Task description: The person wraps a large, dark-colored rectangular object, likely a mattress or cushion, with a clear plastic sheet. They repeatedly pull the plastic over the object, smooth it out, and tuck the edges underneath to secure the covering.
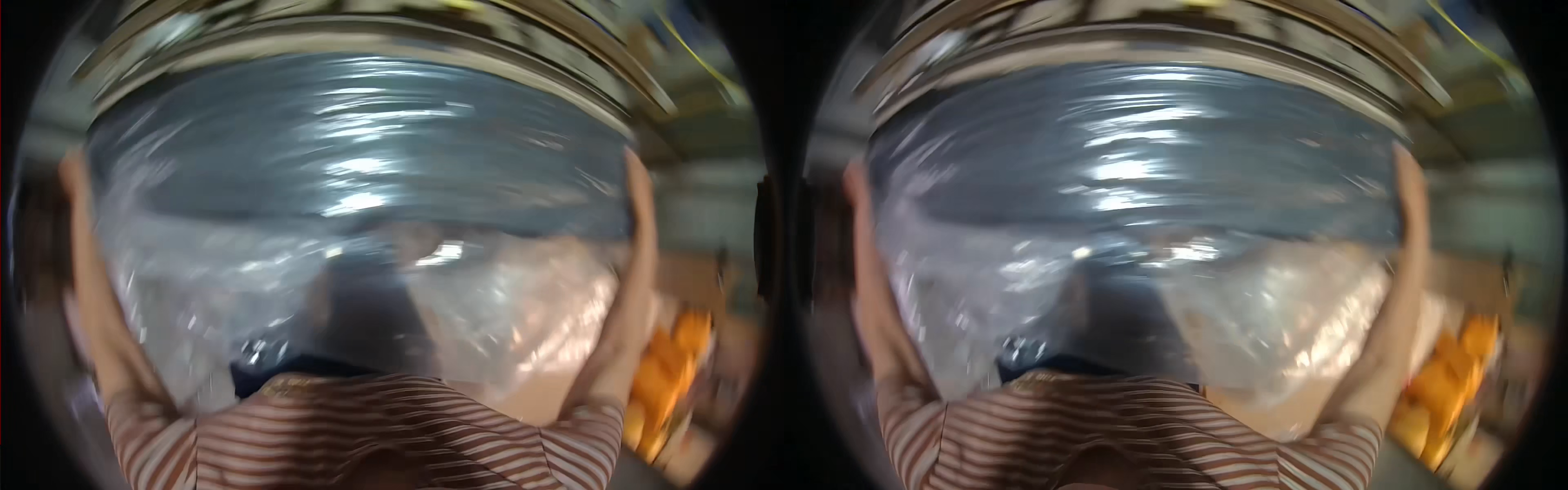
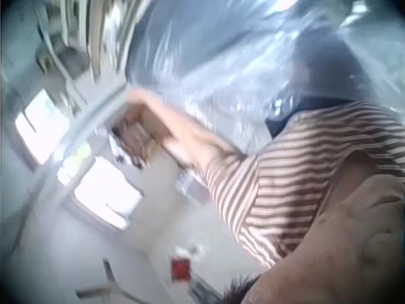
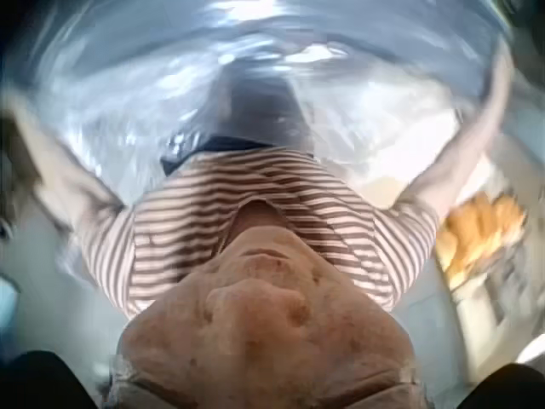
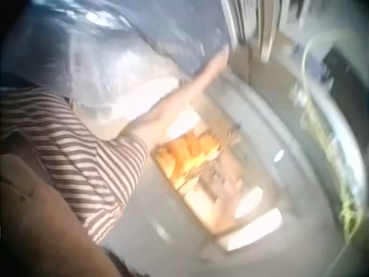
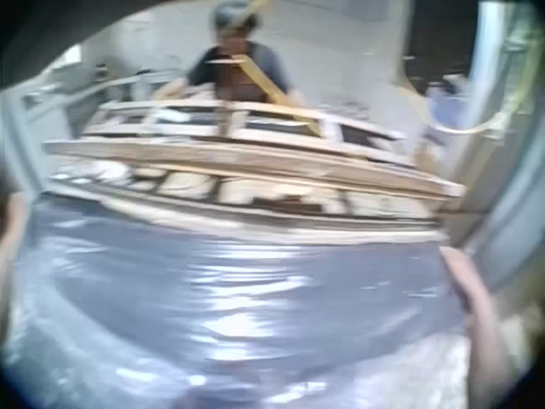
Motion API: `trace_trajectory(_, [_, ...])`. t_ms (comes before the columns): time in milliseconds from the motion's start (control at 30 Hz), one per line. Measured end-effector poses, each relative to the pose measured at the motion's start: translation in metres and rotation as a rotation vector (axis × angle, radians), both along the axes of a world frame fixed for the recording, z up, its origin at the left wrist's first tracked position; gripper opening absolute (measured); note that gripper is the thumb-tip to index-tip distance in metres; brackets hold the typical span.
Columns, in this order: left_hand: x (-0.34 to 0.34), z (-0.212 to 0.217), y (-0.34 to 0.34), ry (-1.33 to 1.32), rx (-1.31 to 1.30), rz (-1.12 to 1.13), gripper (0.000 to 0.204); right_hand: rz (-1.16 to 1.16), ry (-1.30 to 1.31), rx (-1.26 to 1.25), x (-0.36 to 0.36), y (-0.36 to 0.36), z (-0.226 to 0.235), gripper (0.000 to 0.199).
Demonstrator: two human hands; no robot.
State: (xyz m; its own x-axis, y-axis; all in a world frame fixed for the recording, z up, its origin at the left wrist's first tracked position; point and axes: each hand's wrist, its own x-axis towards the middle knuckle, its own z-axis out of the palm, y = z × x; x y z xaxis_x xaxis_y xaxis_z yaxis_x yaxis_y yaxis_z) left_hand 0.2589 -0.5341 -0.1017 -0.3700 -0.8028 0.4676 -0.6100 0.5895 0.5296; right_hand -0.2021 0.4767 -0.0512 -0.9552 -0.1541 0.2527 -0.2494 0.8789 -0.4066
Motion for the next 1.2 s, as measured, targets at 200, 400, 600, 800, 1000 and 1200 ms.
trace_trajectory(200, [-0.053, 0.034, 0.098, 0.307, -0.063, -0.011, 0.022, 0.039, 0.303, 0.617, -0.06, 0.041, 0.012, 0.03])
trace_trajectory(400, [-0.02, 0.03, 0.092, 0.324, -0.107, 0.125, 0.021, 0.586, -0.247, -0.493, 0.185, -0.229, 0.082, 0.028])
trace_trajectory(600, [-0.033, 0.017, 0.08, 0.452, -0.136, 0.198, 0.023, 1.231, -0.943, 0.043, 0.365, -0.279, 0.009, 0.055])
trace_trajectory(800, [-0.051, 0.02, 0.099, 0.587, -0.133, 0.149, 0.019, 0.66, -0.889, -0.449, 0.372, -0.336, -0.123, 0.047])
trace_trajectory(1000, [-0.023, 0.018, 0.095, 0.679, -0.021, 0.128, 0.014, 0.922, -1.099, -0.585, 0.398, -0.339, 0.006, 0.023])
trace_trajectory(1200, [-0.025, 0.04, 0.135, 0.761, 0.315, -0.167, 0.014, 0.681, -0.529, -1.176, 0.382, -0.198, 0.104, 0.062])
